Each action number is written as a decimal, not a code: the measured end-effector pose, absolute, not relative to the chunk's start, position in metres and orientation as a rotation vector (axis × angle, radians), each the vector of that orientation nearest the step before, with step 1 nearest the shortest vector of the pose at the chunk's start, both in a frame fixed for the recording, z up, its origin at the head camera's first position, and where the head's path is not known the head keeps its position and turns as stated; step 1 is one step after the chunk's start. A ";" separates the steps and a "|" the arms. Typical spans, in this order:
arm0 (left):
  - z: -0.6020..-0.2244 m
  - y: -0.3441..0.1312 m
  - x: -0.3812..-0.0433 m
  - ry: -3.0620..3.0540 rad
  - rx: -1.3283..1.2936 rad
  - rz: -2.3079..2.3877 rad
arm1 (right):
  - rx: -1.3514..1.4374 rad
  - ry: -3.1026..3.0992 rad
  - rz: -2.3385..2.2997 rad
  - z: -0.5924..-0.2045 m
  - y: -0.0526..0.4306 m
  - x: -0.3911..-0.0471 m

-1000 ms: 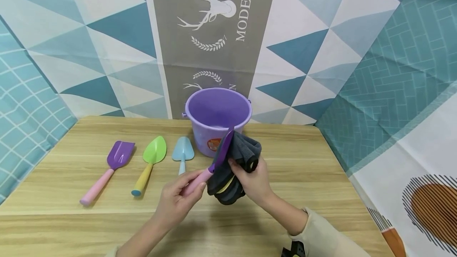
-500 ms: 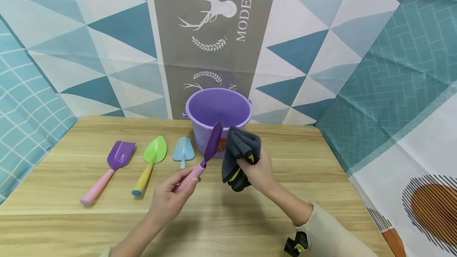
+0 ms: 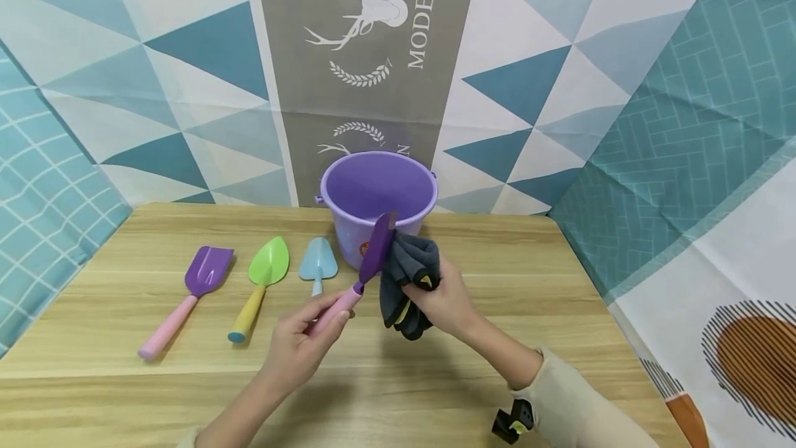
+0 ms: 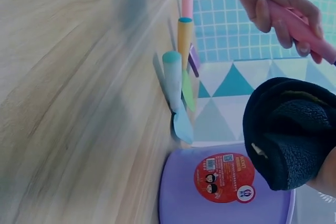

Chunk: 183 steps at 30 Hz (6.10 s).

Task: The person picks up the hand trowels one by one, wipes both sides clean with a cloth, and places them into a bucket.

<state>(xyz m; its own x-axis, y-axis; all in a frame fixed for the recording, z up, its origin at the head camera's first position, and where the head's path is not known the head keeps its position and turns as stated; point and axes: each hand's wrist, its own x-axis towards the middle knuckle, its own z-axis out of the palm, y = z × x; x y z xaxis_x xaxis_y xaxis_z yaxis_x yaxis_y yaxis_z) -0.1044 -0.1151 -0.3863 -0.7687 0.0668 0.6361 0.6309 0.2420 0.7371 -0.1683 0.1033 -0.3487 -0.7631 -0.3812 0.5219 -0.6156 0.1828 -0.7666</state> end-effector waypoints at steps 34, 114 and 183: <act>-0.357 -0.146 -0.115 -2.191 -0.240 -1.309 | 1.355 -2.191 0.146 -0.369 0.120 -0.165; -0.297 -0.149 -0.199 -2.140 -0.187 -1.264 | 1.361 -2.305 -0.029 -0.386 0.131 -0.159; -0.313 -0.143 -0.262 -2.128 -0.277 -1.359 | 1.342 -2.357 -0.065 -0.393 0.137 -0.158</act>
